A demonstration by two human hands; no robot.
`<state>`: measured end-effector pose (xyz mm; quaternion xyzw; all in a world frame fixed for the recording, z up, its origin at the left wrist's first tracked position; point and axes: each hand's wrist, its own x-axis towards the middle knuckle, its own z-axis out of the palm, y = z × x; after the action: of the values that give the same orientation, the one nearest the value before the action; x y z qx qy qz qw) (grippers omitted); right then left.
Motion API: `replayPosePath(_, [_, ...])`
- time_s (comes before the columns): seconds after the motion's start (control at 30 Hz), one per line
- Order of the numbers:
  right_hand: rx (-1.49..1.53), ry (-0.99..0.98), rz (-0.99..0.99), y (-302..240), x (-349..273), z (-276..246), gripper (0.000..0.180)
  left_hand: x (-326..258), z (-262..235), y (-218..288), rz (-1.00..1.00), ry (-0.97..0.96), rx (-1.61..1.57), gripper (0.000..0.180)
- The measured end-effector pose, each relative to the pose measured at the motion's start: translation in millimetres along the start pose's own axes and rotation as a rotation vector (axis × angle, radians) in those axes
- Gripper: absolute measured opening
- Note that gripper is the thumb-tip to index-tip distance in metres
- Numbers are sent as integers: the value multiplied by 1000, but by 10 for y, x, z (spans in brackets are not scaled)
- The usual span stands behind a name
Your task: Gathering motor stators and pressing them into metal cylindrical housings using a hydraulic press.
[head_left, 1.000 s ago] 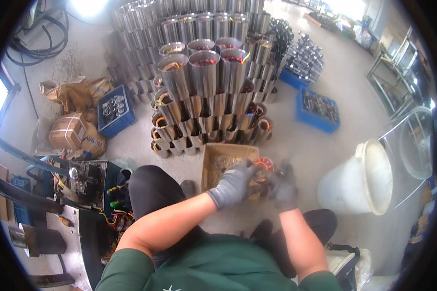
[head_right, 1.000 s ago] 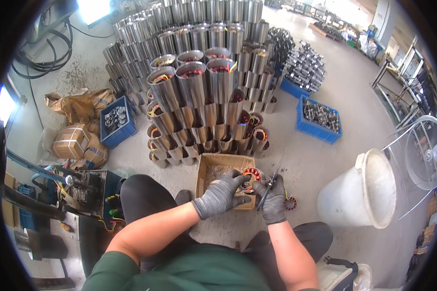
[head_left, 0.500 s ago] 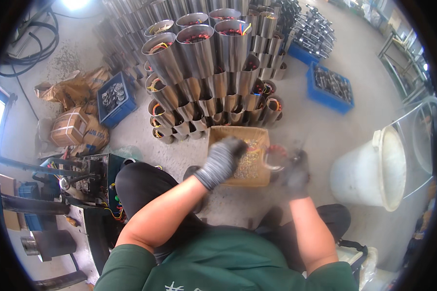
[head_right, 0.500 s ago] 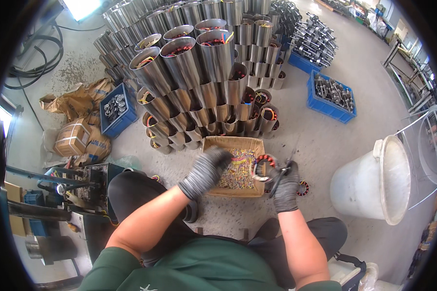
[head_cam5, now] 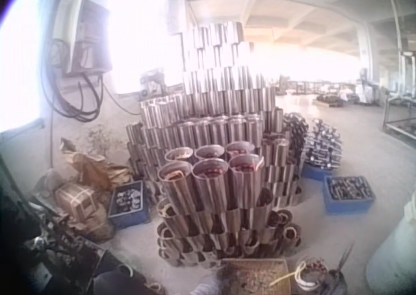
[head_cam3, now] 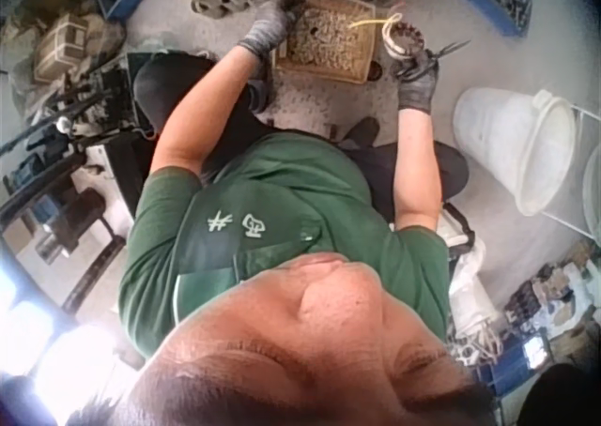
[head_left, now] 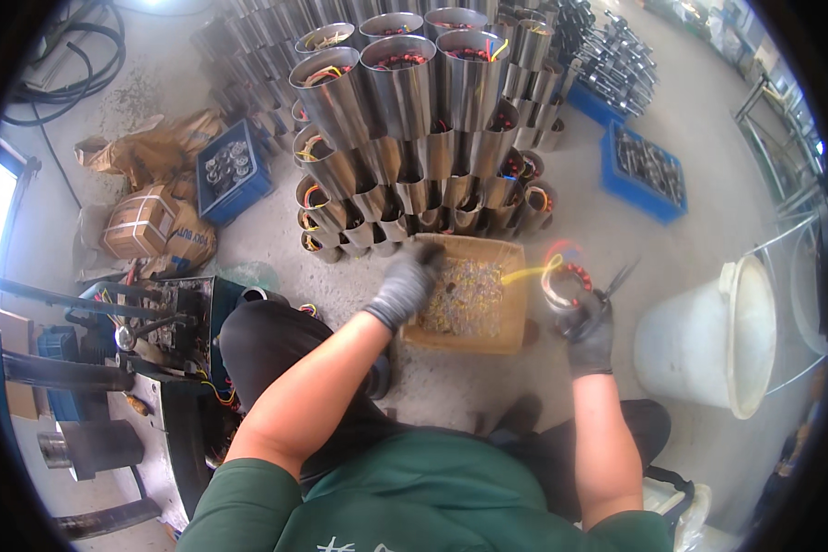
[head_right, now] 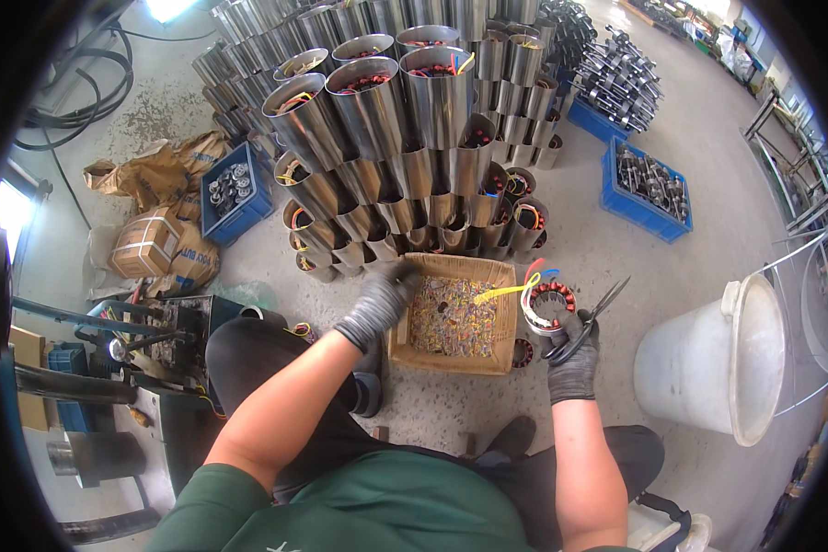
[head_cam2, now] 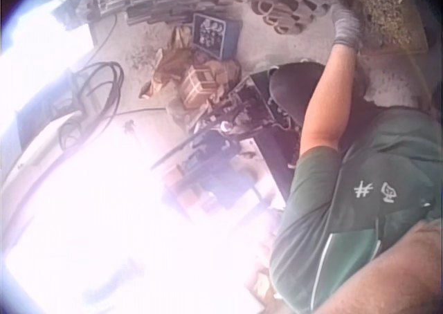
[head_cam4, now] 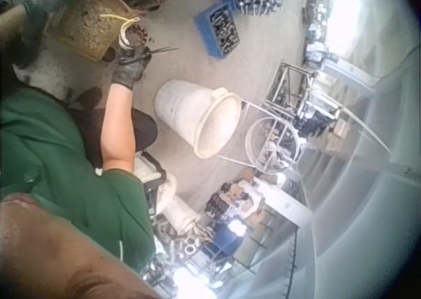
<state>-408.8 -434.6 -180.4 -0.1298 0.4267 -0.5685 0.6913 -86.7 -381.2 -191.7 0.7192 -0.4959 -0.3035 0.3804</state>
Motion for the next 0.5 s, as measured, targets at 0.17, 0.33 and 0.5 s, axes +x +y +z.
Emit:
replayPosePath(0.17, [2,-218,172,322,128,-239,31,-385,241,431,186,-301,215,50])
replayPosePath(0.33, [-48,-281,373,340,-212,5,39,-280,231,605,261,-286,-2,51])
replayPosePath(0.5, [-571,-511,174,245,-363,68,44,-310,190,635,315,-514,-96,43])
